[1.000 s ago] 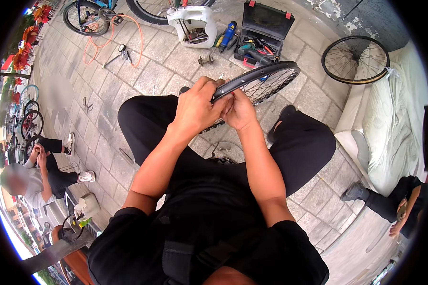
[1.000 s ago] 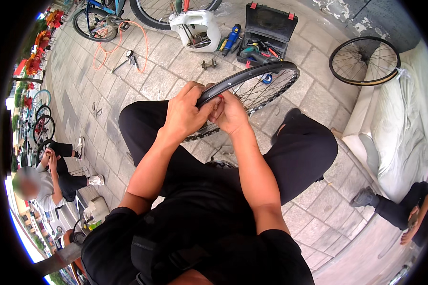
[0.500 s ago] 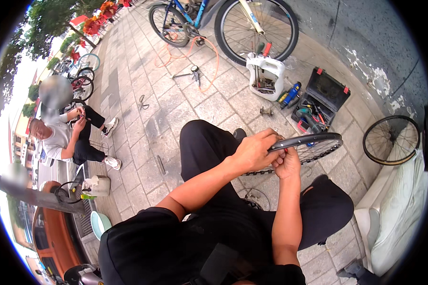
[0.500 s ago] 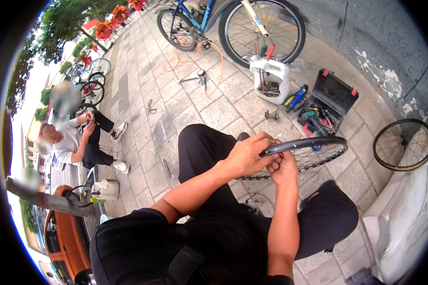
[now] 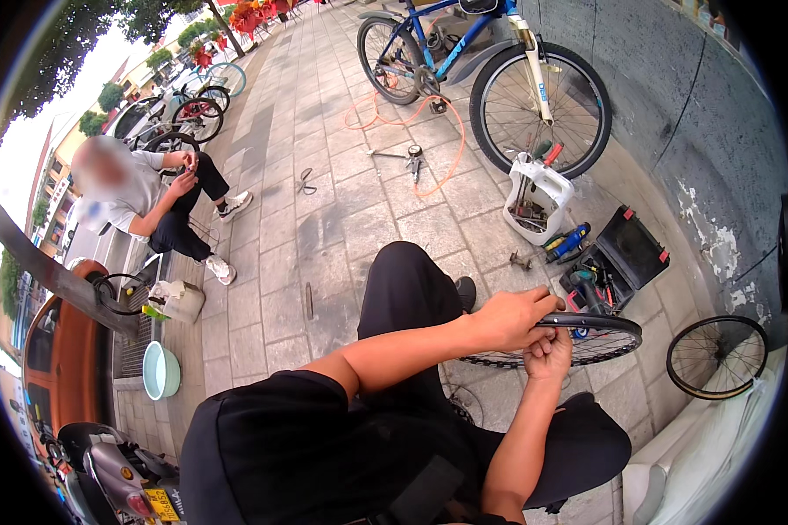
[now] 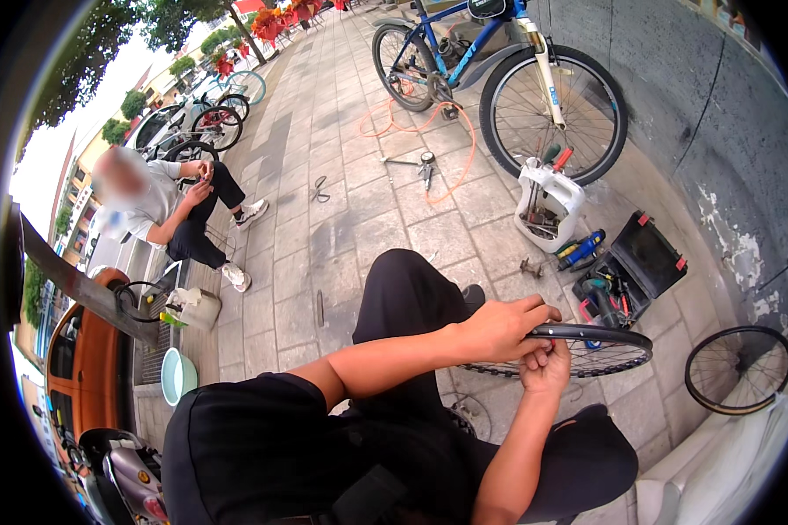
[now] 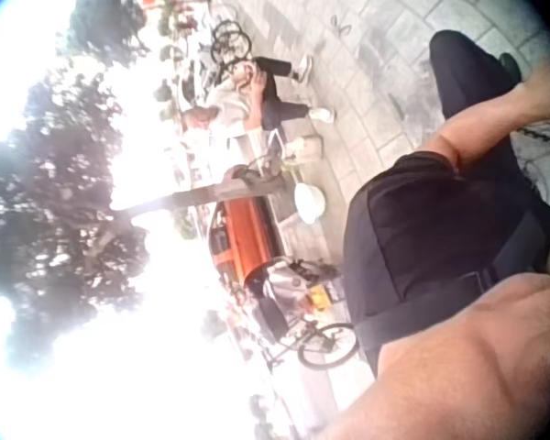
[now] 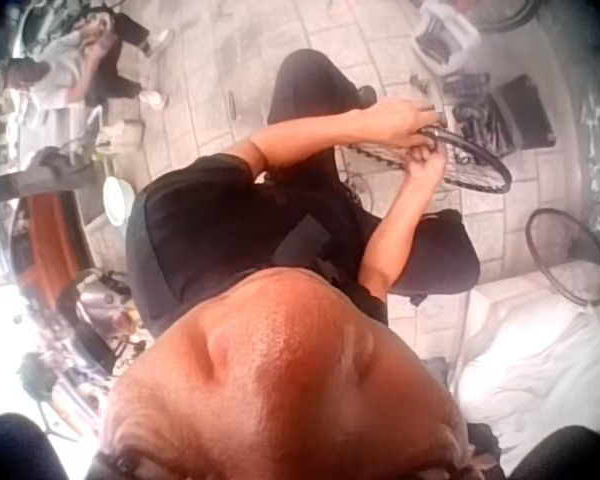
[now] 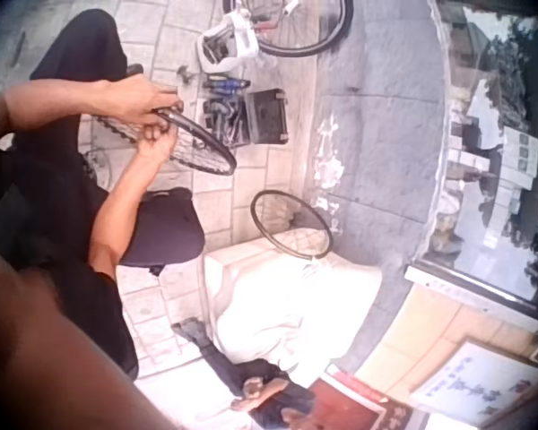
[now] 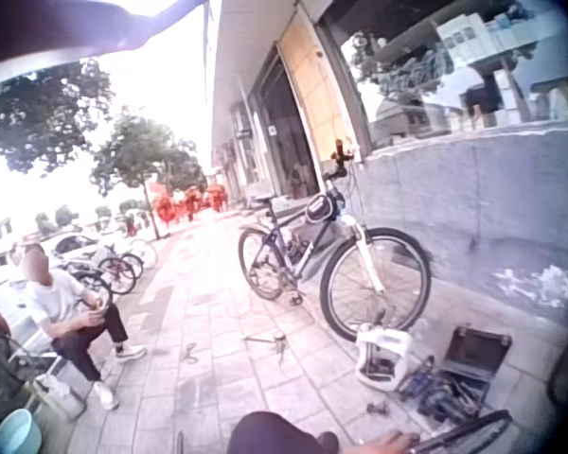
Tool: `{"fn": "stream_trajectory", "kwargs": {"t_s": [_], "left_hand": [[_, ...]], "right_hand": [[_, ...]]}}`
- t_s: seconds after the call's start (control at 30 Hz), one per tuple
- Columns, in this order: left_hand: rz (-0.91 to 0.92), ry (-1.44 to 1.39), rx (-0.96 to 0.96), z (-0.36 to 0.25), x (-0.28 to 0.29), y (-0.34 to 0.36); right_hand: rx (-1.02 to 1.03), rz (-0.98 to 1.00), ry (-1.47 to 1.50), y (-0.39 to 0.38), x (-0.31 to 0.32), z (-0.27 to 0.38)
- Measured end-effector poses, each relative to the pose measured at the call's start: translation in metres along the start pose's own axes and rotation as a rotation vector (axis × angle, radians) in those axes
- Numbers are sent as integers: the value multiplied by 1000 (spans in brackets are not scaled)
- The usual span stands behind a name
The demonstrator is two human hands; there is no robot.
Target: The person sprays a bicycle tire with a yellow aerosol can, then walks to a work area and sits on the ground. They remove the inner tube from the wheel rim and use a red valve tool to manipulate the valve stem.
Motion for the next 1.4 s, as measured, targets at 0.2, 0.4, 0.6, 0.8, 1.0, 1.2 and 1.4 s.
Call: {"fn": "stream_trajectory", "kwargs": {"t_s": [0.2,0.4,0.6,0.8,1.0,1.2,1.4], "left_hand": [[22,-9,-6,0,-12,8],[-12,-26,18,6,-15,6],[-50,-84,214,19,-29,-4],[60,-183,339,49,-35,-18],[172,-279,426,56,-31,23],[146,-391,417,63,-34,19],[150,-438,439,63,-33,13]], "right_hand": [[156,199,-185,-1,4,10],[304,369,-160,-15,-1,-3],[495,173,-364,-24,-4,-6],[594,-29,-862,-20,5,-11],[831,-226,-1183,-36,-22,-7],[694,-339,-810,-27,-20,10],[697,-269,-792,-11,-27,2]]}}
Point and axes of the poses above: each hand's wrist, its own y-axis towards the middle knuckle, its own x-axis out of the back of the hand, z = x × y, the point moved 4 cm from there along y, towards the middle knuckle, and after that the axes turned 3 degrees about x, right-handed, at the moved point
